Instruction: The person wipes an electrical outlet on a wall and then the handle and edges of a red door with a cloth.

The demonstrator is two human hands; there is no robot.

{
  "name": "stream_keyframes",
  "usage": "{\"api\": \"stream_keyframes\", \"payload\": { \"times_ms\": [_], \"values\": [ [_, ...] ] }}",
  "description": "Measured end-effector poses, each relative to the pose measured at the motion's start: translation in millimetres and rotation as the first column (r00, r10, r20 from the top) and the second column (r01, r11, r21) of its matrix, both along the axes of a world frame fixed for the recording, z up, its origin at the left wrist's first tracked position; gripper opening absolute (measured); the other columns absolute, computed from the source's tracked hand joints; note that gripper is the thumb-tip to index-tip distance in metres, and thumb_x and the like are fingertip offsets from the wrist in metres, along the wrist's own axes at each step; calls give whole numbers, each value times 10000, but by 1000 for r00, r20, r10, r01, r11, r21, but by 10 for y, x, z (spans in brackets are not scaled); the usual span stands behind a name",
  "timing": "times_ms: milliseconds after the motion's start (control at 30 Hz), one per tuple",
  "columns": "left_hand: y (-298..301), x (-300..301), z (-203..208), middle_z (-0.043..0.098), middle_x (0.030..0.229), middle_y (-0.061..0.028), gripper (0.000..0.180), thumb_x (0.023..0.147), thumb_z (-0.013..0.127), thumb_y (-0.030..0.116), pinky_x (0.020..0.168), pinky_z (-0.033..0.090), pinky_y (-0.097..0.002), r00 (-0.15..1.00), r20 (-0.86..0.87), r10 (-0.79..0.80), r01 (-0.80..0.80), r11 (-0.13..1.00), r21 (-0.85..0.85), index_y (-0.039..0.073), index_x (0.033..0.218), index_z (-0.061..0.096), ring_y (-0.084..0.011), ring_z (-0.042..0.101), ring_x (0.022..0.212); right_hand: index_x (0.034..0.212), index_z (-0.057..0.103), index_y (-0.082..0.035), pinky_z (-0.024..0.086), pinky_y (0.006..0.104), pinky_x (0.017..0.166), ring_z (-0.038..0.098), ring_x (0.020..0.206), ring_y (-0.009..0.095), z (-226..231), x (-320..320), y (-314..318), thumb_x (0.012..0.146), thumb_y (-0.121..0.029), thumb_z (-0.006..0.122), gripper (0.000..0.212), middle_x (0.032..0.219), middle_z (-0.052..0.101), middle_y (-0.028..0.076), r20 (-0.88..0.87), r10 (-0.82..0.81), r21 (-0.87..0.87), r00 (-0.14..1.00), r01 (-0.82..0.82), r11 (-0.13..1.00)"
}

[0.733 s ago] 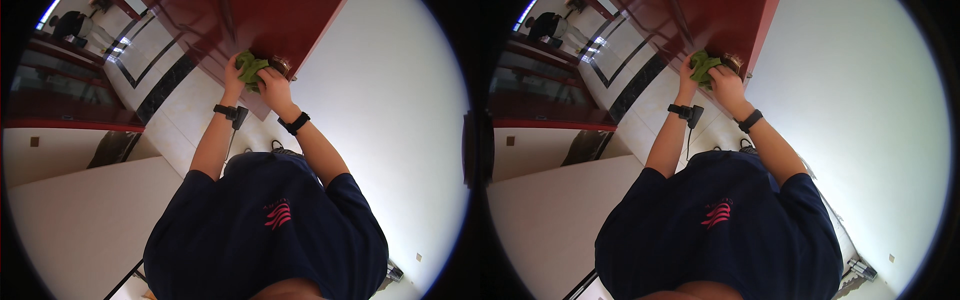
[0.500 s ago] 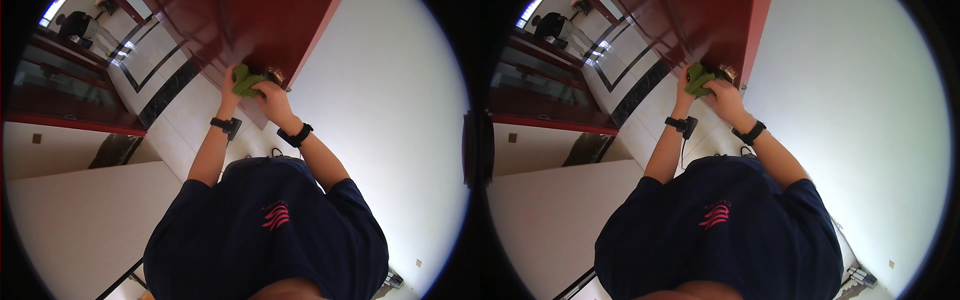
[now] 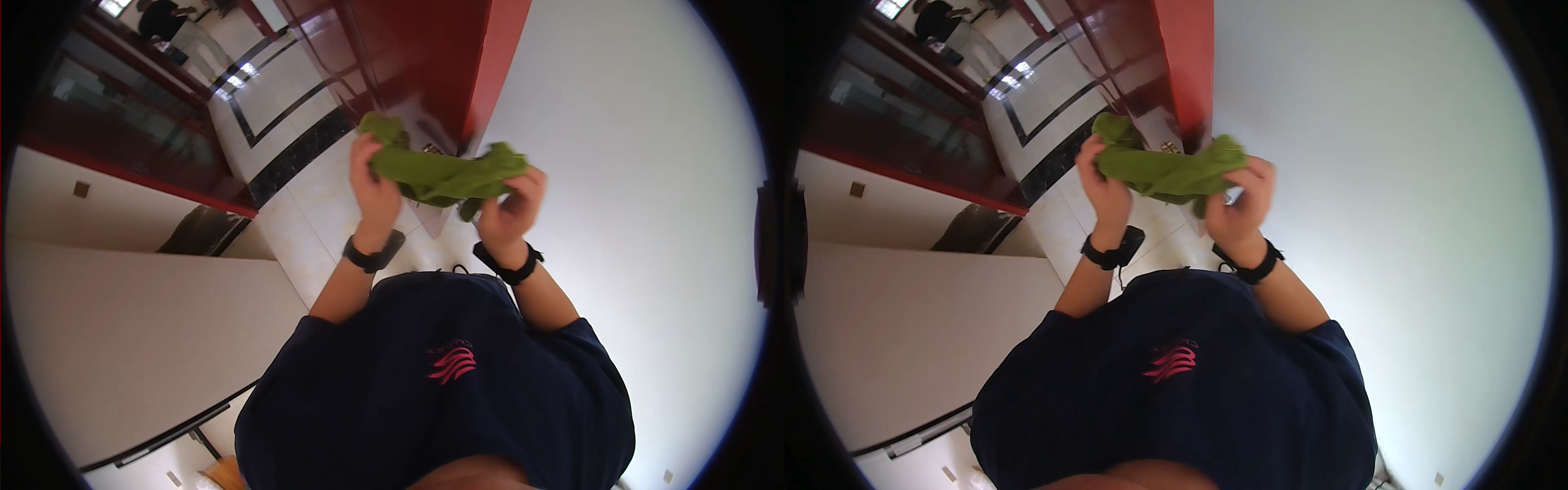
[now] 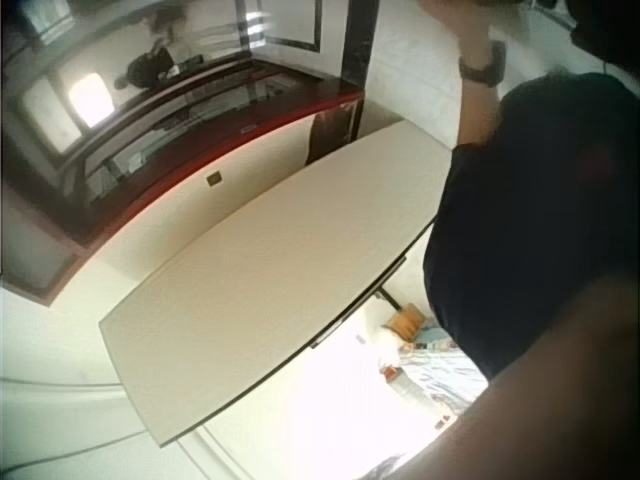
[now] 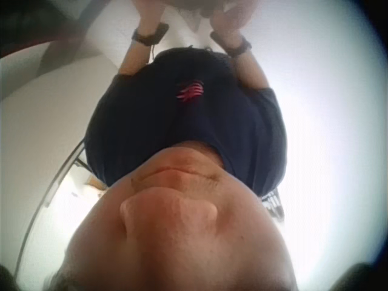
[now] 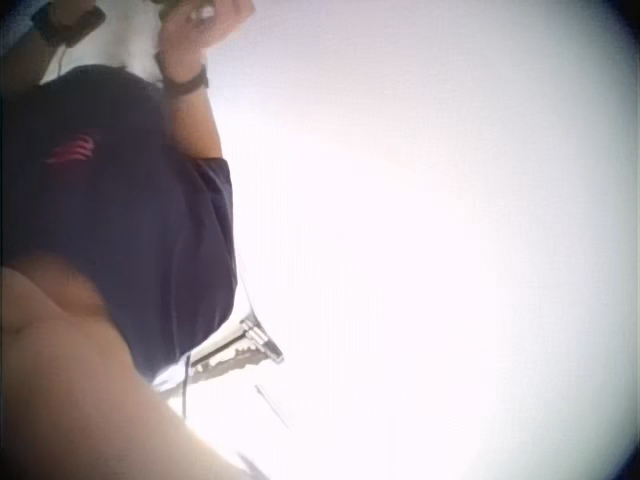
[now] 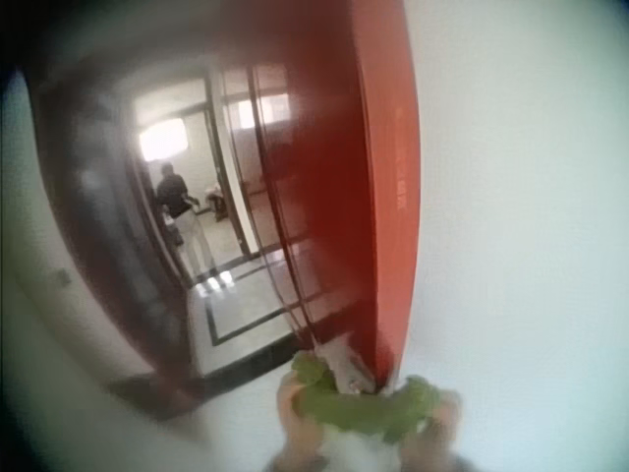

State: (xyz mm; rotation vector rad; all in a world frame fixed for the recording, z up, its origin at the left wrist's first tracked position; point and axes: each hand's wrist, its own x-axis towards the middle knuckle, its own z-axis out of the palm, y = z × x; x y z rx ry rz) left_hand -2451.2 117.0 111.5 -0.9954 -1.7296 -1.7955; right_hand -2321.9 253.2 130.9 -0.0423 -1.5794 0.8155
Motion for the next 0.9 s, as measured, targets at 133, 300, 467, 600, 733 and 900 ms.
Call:
{"api": "stream_keyframes", "payload": {
  "times_ms": [133,300,467,600,733,900],
  "values": [
    [309,202,286,506,1188,-153,310,823,602,-10,950,408,-367,971,-238,2,-20,997,-73,55,1119,533,-293,512,1081,1059,519,-17,436,313,819,513,946,247,68,-65,433,749,127,529,342,1043,487,131,83,-116,-64,990,121,991],
    [523,285,184,435,1270,-155,505,784,664,29,995,371,-361,998,0,-55,55,993,101,24,1234,437,-293,470,1134,1154,555,-23,473,290,770,573,891,178,20,-433,535,804,64,568,361,1013,587,91,311,148,-179,939,-95,979],
    [460,246,292,410,1301,-143,591,791,692,91,1011,359,-355,990,142,25,-18,999,-51,4,1287,383,-276,455,1163,1165,558,-17,470,306,852,601,947,186,176,-556,467,820,14,602,349,1064,637,104,351,429,-376,833,-294,879],
    [254,313,327,446,1288,-136,587,839,657,131,1019,356,-351,912,404,-69,110,991,-78,1,1334,370,-259,461,1182,1199,550,-14,462,304,884,599,1004,190,318,-536,425,816,23,601,388,1082,639,106,332,613,-454,717,-448,770],
    [77,458,345,456,1296,-130,595,864,629,135,1023,356,-352,841,507,-187,153,982,110,5,1373,350,-247,460,1198,1249,538,-15,454,307,908,592,1025,192,331,-505,323,819,48,568,436,1105,634,115,366,712,-363,599,-613,702],
    [-80,535,416,435,1367,-80,559,924,579,123,1046,341,-316,932,354,-72,76,997,2,16,1406,317,-180,440,1235,1262,540,-14,443,311,927,582,1055,197,331,-450,370,817,69,534,453,1160,613,127,488,758,-331,434,-711,620]
  ]
}}
